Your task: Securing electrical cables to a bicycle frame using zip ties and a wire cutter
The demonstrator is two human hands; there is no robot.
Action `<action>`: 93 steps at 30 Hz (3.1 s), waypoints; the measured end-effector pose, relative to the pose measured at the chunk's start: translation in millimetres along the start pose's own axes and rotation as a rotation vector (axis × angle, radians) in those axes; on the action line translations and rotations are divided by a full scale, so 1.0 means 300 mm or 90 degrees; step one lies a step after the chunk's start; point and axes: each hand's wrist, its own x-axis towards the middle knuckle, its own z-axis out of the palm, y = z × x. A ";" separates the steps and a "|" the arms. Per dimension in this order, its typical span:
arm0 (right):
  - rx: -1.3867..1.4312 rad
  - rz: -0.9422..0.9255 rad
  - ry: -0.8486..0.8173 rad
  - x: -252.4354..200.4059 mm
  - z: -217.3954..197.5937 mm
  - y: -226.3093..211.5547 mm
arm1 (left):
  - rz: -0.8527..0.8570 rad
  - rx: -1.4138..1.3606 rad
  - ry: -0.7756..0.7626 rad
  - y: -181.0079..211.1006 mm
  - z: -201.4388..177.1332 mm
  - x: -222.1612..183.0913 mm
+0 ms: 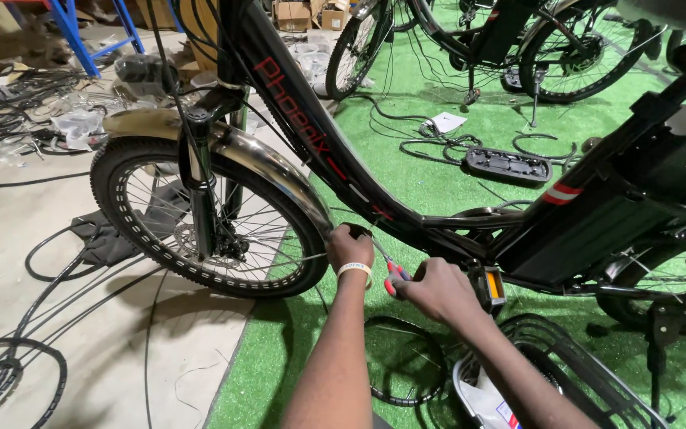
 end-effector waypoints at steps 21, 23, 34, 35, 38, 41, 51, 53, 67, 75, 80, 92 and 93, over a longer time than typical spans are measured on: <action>-0.079 -0.001 0.002 0.139 -0.027 -0.047 | -0.017 -0.062 -0.012 0.013 -0.037 0.001; -0.077 0.001 0.003 0.154 -0.013 -0.046 | -0.019 -0.055 -0.013 0.010 -0.036 -0.003; -0.088 0.001 -0.006 0.145 0.004 -0.058 | -0.036 -0.064 0.000 -0.021 0.008 0.019; -0.094 -0.010 -0.003 0.156 0.014 -0.050 | -0.036 -0.062 0.007 -0.024 0.011 0.025; -0.106 -0.026 0.010 0.182 0.044 -0.020 | -0.040 -0.032 0.016 0.006 -0.022 -0.005; -0.102 -0.031 0.019 0.178 0.070 -0.007 | -0.035 0.051 0.011 0.005 -0.021 -0.007; 0.029 0.038 -0.105 0.175 0.200 0.149 | 0.004 0.055 -0.029 0.026 -0.045 -0.032; 0.074 0.041 -0.090 0.158 0.182 0.121 | 0.004 0.028 -0.023 0.010 -0.017 -0.006; 0.007 0.057 -0.006 0.136 0.126 0.112 | -0.067 -0.351 -0.050 -0.122 0.209 0.205; 0.038 0.036 -0.032 0.180 0.130 0.102 | -0.051 -0.366 -0.047 -0.125 0.181 0.177; 0.069 0.034 -0.019 0.162 0.117 0.053 | -0.041 -0.345 -0.031 -0.103 0.153 0.145; 0.012 0.024 0.023 0.157 0.095 -0.080 | -0.048 -0.246 -0.015 -0.060 0.094 0.076; -0.014 0.035 0.028 0.151 0.087 -0.093 | -0.051 -0.248 -0.016 -0.054 0.087 0.070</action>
